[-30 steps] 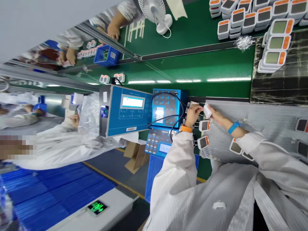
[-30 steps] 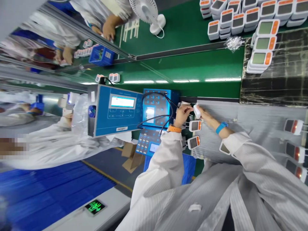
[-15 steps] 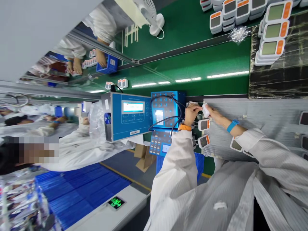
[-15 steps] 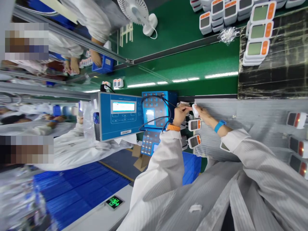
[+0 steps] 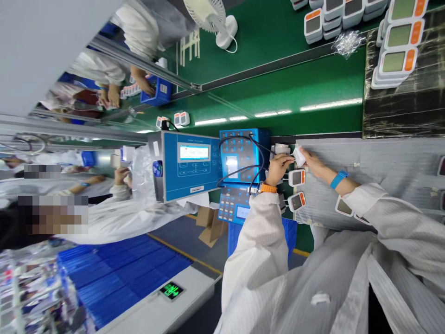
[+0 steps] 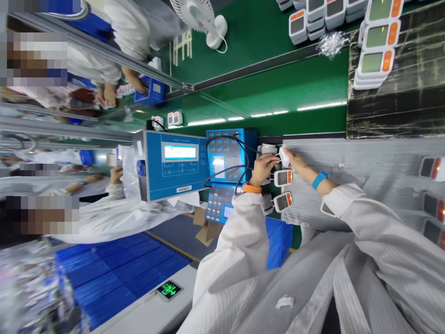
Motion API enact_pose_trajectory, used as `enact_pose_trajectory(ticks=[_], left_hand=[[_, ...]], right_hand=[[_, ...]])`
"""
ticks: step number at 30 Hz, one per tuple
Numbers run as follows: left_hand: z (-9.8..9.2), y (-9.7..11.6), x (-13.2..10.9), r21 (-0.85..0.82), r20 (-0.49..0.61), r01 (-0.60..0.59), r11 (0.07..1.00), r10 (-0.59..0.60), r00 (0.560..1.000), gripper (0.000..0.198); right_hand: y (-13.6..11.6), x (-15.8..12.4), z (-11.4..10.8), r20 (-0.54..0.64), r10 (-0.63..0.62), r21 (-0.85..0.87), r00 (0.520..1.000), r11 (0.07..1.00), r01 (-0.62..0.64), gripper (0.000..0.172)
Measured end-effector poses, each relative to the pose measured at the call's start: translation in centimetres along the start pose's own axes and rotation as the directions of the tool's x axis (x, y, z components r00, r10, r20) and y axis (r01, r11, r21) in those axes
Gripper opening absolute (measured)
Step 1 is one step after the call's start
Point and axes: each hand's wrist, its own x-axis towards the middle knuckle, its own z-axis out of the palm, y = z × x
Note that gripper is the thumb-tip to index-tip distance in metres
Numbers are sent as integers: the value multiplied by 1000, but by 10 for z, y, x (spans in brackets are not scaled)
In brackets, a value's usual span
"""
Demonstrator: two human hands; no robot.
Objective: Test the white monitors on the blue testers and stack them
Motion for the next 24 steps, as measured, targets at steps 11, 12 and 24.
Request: enact_pose_trajectory(ticks=[11, 12, 24], left_hand=[[7, 11, 0, -68, -55, 76, 995, -80, 995, 10], [6, 13, 1, -66, -53, 77, 995, -80, 995, 11], [5, 18, 0, -93, -62, 33, 995, -39, 997, 13]], right_hand=[[-4, -8, 5, -3, -1, -21, 1000, 1000, 1, 38], [-3, -8, 5, -11, -4, -19, 1000, 1000, 4, 37], [5, 0, 2, -1, -61, -69, 998, 996, 61, 53]])
